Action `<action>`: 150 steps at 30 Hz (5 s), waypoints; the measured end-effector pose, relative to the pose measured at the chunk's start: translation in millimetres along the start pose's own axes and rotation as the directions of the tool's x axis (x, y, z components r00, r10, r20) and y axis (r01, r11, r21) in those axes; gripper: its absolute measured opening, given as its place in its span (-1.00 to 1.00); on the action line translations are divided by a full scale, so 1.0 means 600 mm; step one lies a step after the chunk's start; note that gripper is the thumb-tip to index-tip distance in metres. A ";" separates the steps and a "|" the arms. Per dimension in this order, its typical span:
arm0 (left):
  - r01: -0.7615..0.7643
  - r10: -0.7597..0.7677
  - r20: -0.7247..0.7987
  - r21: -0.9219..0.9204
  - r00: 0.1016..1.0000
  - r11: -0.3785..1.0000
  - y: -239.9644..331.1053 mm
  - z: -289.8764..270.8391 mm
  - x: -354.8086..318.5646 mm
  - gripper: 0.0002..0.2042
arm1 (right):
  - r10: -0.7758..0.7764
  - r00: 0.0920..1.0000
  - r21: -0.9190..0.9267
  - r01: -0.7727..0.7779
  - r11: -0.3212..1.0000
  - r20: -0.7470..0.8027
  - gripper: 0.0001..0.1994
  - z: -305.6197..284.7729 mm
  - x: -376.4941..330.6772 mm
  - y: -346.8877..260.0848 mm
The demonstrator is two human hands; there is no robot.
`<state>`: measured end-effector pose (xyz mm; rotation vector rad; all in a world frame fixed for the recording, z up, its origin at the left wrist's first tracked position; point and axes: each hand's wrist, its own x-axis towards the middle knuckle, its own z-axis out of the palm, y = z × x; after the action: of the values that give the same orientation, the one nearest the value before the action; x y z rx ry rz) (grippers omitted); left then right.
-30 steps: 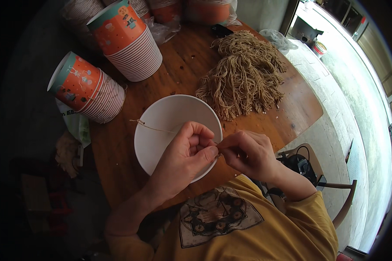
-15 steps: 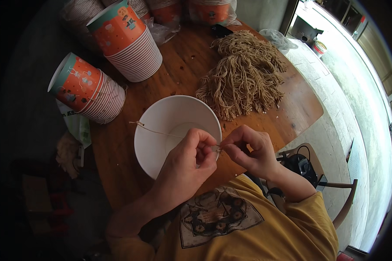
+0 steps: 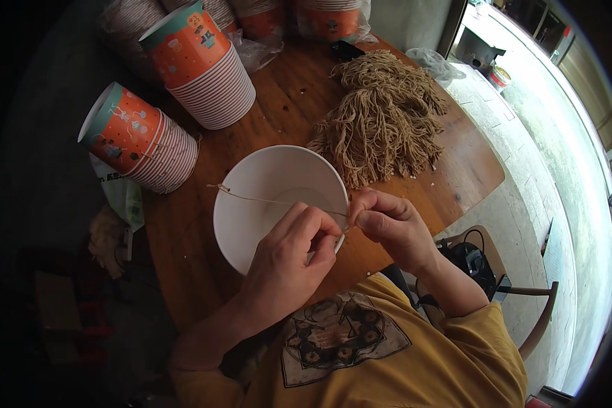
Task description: Threading string handles through pre-punched holes in paper buckets for packaging.
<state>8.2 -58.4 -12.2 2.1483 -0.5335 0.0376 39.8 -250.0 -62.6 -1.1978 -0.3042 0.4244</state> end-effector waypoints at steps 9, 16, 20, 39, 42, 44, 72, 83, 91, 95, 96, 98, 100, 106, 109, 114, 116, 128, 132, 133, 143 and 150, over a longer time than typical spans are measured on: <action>-0.116 0.087 0.086 0.430 0.993 0.895 0.021 0.000 -0.044 -0.80 | -0.304 0.938 -0.420 0.347 0.839 0.167 -0.90 0.010 0.006 -0.063; -0.145 0.163 0.026 0.612 0.986 0.778 0.021 -0.019 -0.069 -0.84 | -0.452 0.724 -0.523 0.690 0.501 0.521 -0.85 0.056 -0.002 -0.086; -0.162 0.236 -0.183 0.347 0.954 0.924 0.008 0.007 -0.083 -0.74 | -0.457 0.647 -0.536 0.762 0.365 0.610 -0.80 0.090 -0.014 -0.084; -0.198 0.297 -0.246 0.360 0.923 0.912 0.012 -0.005 -0.107 -0.58 | -0.514 0.538 -0.437 0.843 0.314 0.668 -0.83 0.126 0.001 -0.117; -0.192 0.328 -0.296 0.408 0.897 0.893 0.002 -0.028 -0.097 -0.63 | -0.551 0.567 -0.405 0.824 0.397 0.612 -0.87 0.133 0.039 -0.130; -0.155 0.261 -0.355 0.302 0.897 0.941 -0.001 -0.054 -0.084 -0.79 | -0.515 0.791 -0.385 0.612 0.691 0.331 -0.84 0.141 0.067 -0.135; -0.238 -0.241 -0.800 -0.426 0.549 0.873 -0.330 -0.547 0.067 -0.29 | -0.346 0.767 -0.257 0.542 0.800 0.540 -0.30 0.354 0.614 -0.047; -0.122 -0.407 -0.818 -0.490 0.406 0.863 -0.454 -0.449 0.032 -0.38 | -0.112 0.874 -0.595 0.410 0.691 0.472 -0.44 0.335 0.599 -0.041; 0.038 -0.337 -0.851 -0.353 0.404 0.935 -0.455 -0.378 -0.009 -0.45 | -0.530 0.759 -0.925 0.301 -0.231 0.379 -0.42 0.220 0.666 -0.185; 0.013 -0.307 -0.920 -0.314 0.244 0.949 -0.411 -0.345 -0.038 -0.55 | -0.471 0.780 -0.904 0.414 -0.105 0.412 -0.58 0.242 0.648 -0.206; -0.017 -0.173 -0.970 -0.179 0.173 0.984 -0.394 -0.332 -0.038 -0.63 | -0.470 0.781 -0.905 0.413 -0.106 0.412 -0.58 0.242 0.643 -0.213; -0.044 -0.030 -0.995 -0.035 0.099 0.998 -0.358 -0.314 -0.034 -0.70 | -0.519 0.774 -0.908 0.418 -0.014 0.364 -0.64 0.237 0.636 -0.229; 0.140 0.266 -0.940 0.299 0.215 0.944 -0.318 -0.303 -0.032 -0.76 | -0.591 0.693 -0.854 0.520 0.012 0.414 -0.69 0.235 0.637 -0.251; -0.276 0.010 -0.818 -0.183 0.575 0.944 -0.220 -0.288 0.032 -0.72 | -0.760 0.339 -0.592 0.802 -0.075 0.555 -0.67 0.223 0.575 -0.335; -0.359 -0.047 -0.717 -0.403 0.696 0.842 -0.174 -0.303 0.099 -0.59 | -0.800 0.301 -0.493 0.870 0.008 0.520 -0.67 0.190 0.515 -0.335; -0.519 -0.014 -0.601 -0.700 0.799 0.491 -0.097 -0.259 0.112 -0.71 | -0.786 0.508 -0.372 0.847 0.381 0.351 -0.66 0.137 0.368 -0.263; -0.500 -0.065 -0.601 -0.716 0.797 0.486 -0.083 -0.226 0.095 -0.74 | -0.777 0.572 -0.301 0.814 0.497 0.264 -0.63 0.103 0.342 -0.208; -0.271 -0.296 -0.437 -0.843 0.850 0.465 -0.087 -0.115 0.010 -0.66 | -0.571 0.820 -0.108 0.565 0.818 -0.040 -0.61 0.033 0.240 0.031; -0.170 -0.381 -0.390 -0.850 0.838 0.498 -0.072 -0.076 -0.011 -0.71 | -0.509 0.854 -0.087 0.502 0.860 -0.110 -0.66 0.037 0.224 0.049; -0.187 -0.421 -0.417 -0.854 0.806 0.486 -0.070 -0.070 -0.017 -0.71 | -0.489 0.866 -0.051 0.487 0.872 -0.103 -0.67 0.041 0.220 0.051; -0.254 -0.518 -0.598 -0.769 0.612 0.587 -0.050 -0.062 -0.034 -0.70 | -0.372 0.915 0.252 0.402 0.881 -0.158 -0.63 0.127 0.181 0.103; -0.119 -0.437 -0.629 -0.646 0.644 0.754 -0.039 -0.076 -0.040 -0.79 | -0.225 0.969 -0.030 0.229 0.973 0.106 -0.64 0.079 0.191 0.117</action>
<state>3.0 -2.0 -8.4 1.2921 0.1734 0.5549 108.6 -135.6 -112.0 -1.1690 -0.5355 0.2807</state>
